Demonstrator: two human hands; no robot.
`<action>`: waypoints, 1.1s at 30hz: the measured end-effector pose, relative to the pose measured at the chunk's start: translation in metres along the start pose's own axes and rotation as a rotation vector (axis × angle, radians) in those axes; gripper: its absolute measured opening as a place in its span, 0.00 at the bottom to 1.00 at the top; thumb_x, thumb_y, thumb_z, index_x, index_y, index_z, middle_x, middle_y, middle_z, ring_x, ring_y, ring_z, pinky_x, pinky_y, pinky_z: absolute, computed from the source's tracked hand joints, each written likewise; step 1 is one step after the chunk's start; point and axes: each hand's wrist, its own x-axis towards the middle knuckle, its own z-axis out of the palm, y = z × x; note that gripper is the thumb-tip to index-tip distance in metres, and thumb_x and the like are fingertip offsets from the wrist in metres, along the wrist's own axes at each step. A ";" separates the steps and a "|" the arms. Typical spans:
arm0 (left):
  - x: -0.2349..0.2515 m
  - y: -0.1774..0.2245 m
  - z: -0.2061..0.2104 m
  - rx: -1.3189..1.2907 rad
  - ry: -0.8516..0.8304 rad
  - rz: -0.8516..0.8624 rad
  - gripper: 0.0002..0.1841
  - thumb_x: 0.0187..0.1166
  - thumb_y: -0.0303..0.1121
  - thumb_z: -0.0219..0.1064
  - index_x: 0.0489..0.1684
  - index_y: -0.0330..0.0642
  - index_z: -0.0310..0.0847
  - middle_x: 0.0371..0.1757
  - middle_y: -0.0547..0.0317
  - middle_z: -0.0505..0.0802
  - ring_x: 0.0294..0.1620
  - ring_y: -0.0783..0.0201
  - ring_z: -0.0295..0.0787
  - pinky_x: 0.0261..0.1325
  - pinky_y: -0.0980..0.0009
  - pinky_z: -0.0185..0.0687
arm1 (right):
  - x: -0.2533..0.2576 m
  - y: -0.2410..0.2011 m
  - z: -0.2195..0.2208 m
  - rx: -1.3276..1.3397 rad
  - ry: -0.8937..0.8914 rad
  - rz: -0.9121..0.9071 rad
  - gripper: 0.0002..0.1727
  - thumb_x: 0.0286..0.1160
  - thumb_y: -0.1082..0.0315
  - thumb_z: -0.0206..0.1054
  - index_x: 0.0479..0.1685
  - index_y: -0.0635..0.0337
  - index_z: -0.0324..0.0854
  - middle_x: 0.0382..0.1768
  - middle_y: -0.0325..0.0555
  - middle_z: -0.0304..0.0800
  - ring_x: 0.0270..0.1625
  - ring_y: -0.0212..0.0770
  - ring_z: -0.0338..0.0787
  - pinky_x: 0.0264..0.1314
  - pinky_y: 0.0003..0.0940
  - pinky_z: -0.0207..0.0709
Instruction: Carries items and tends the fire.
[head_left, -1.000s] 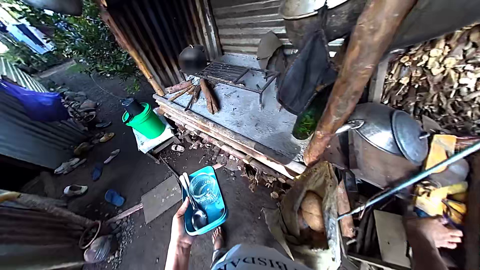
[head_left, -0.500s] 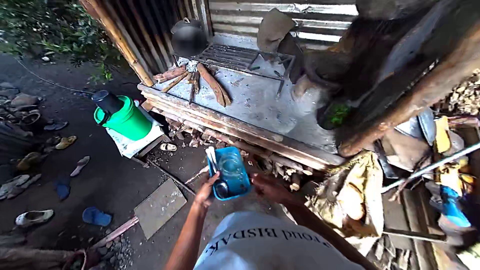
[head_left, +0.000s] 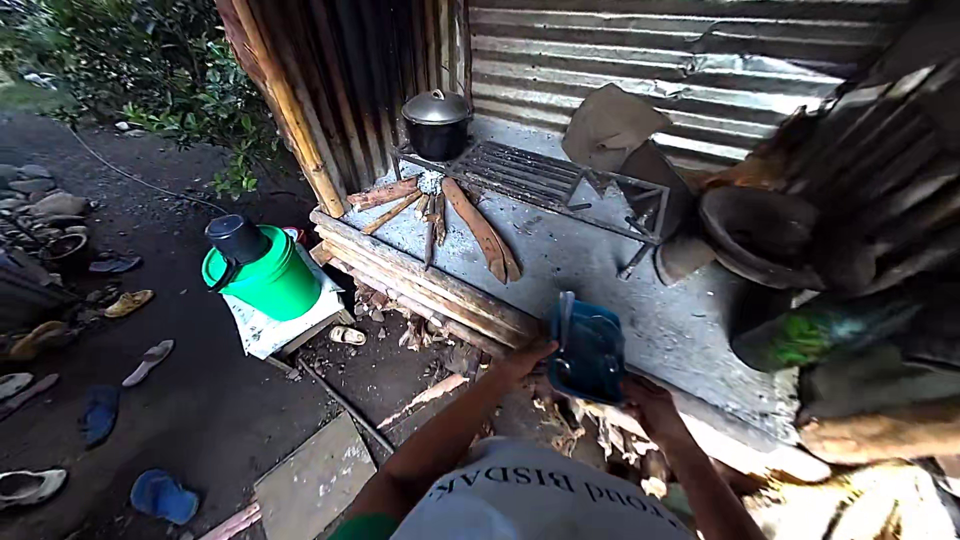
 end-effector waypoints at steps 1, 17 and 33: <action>0.003 0.010 -0.010 0.020 0.025 -0.025 0.26 0.92 0.44 0.53 0.84 0.42 0.62 0.68 0.44 0.83 0.60 0.57 0.83 0.64 0.59 0.77 | 0.014 -0.002 0.001 0.040 0.035 0.004 0.07 0.81 0.79 0.57 0.50 0.68 0.80 0.25 0.36 0.85 0.21 0.25 0.81 0.25 0.21 0.79; -0.059 0.109 -0.327 0.050 0.878 0.070 0.21 0.94 0.36 0.50 0.79 0.34 0.66 0.57 0.44 0.87 0.45 0.63 0.86 0.49 0.67 0.81 | 0.113 0.000 0.020 -0.126 0.432 0.076 0.09 0.82 0.75 0.59 0.51 0.73 0.79 0.26 0.38 0.83 0.21 0.24 0.82 0.27 0.21 0.81; 0.136 0.312 -0.513 1.322 0.733 0.282 0.35 0.82 0.38 0.68 0.86 0.29 0.61 0.83 0.23 0.69 0.85 0.29 0.63 0.85 0.38 0.58 | 0.355 -0.117 0.302 -1.080 0.152 -0.396 0.28 0.87 0.77 0.47 0.84 0.84 0.56 0.87 0.81 0.55 0.91 0.72 0.58 0.94 0.54 0.49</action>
